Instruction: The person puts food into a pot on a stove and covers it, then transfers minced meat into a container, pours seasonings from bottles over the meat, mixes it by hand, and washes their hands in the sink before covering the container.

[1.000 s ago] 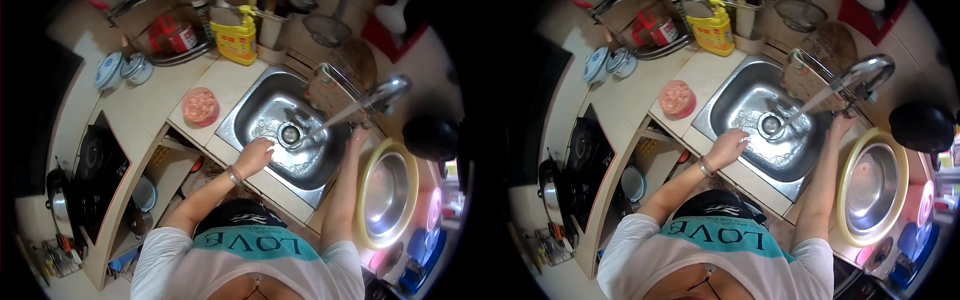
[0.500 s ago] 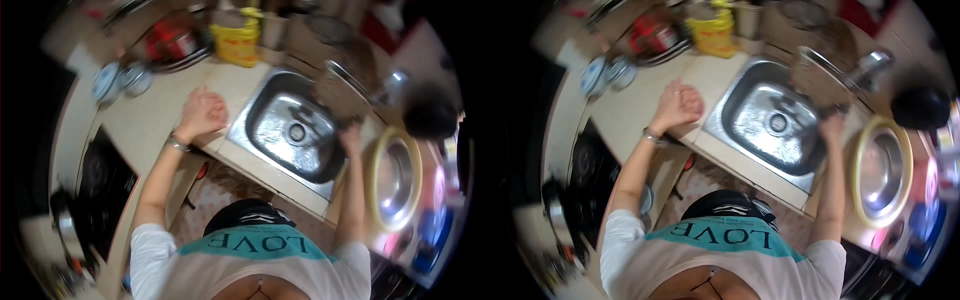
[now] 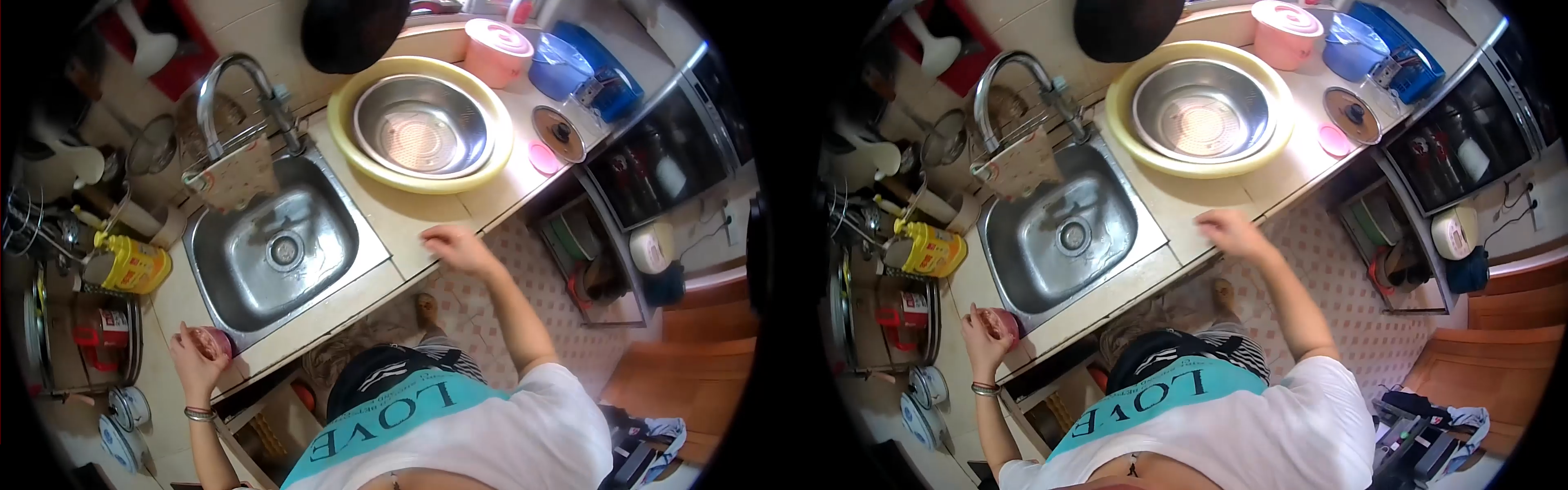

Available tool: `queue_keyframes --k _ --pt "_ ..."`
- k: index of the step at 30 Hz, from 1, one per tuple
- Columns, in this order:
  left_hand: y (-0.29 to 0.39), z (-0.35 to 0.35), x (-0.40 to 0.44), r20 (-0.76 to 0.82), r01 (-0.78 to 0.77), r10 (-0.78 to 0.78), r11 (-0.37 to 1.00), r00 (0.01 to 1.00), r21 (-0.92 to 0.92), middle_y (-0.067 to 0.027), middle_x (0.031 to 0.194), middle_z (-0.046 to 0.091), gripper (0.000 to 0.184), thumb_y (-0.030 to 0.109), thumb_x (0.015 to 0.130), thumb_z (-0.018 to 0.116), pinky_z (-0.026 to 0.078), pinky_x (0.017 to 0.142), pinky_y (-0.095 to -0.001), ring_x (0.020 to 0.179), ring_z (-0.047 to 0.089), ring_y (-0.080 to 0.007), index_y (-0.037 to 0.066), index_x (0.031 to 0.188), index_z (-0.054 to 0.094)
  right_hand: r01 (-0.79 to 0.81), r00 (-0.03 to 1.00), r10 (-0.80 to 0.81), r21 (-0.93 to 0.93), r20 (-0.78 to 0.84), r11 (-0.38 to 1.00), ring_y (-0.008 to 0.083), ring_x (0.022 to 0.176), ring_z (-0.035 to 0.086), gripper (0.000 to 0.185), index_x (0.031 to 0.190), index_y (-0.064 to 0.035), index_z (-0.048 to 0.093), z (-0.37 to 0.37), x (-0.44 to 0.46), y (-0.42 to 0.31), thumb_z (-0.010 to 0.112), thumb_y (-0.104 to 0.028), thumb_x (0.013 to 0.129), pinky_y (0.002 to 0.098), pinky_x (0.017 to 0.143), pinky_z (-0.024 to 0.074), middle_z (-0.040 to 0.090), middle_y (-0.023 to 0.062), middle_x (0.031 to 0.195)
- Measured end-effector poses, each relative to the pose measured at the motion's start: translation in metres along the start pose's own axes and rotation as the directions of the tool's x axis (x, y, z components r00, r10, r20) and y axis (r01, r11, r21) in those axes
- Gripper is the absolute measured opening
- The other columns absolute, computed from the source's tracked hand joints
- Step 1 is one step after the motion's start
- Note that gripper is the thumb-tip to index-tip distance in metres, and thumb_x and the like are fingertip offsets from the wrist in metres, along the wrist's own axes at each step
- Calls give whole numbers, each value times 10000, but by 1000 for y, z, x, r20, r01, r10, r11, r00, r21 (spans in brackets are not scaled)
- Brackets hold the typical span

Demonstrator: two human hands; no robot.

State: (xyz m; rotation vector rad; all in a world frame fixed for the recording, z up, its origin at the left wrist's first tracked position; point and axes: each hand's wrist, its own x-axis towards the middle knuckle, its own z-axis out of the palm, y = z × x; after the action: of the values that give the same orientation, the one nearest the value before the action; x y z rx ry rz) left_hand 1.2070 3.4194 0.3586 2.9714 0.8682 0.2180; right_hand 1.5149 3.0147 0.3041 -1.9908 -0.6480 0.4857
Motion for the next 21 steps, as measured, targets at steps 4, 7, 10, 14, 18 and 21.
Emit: queue_keyframes --k 4,7,10,14,18,21 --pt "85 -19 8 -26 -188 187 981 982 -43 -253 1090 406 775 191 575 672 379 851 -412 971 436 -382 -41 1234 337 -119 834 27 -131 -551 984 246 855 607 311 1020 22 573 -119 0 85 588 -140 755 313 770 473 619 155 955" --pt "180 -27 12 -10 -353 354 930 935 -106 -254 1136 385 846 179 513 699 375 870 -415 1015 425 -383 -41 1241 328 -327 785 -104 -552 -610 767 333 1077 464 553 1088 22 521 -212 18 115 685 -314 681 373 921 379 534 210 1082" --pt "291 -29 17 60 -416 442 875 895 -248 -273 1116 397 839 190 489 703 374 873 -434 1010 426 -405 -41 1221 364 -462 812 96 -535 -575 708 359 1136 386 883 1282 -26 300 -272 51 169 701 -460 625 436 939 349 386 234 1223" --pt "414 -11 37 146 -507 616 742 774 -439 -273 1176 367 920 253 481 740 358 914 -407 1052 415 -401 -42 1249 330 -429 881 121 -666 -457 610 378 1149 358 911 1283 -44 315 -279 54 156 683 -522 601 457 936 348 310 218 1254" --pt "521 14 63 -85 -662 724 568 684 -489 -232 1100 400 845 221 492 685 388 855 -403 990 439 -373 -30 1234 369 -369 903 72 -678 -423 635 371 1198 284 883 1276 -56 334 -275 59 159 685 -500 599 511 954 302 297 184 1290" --pt "574 29 86 3 -647 737 595 676 -477 -243 1118 402 892 256 491 698 383 868 -411 1007 432 -393 -25 1258 339 -411 888 120 -650 -443 640 368 1196 288 866 1272 -62 342 -277 68 162 684 -487 599 517 951 296 300 178 1297"
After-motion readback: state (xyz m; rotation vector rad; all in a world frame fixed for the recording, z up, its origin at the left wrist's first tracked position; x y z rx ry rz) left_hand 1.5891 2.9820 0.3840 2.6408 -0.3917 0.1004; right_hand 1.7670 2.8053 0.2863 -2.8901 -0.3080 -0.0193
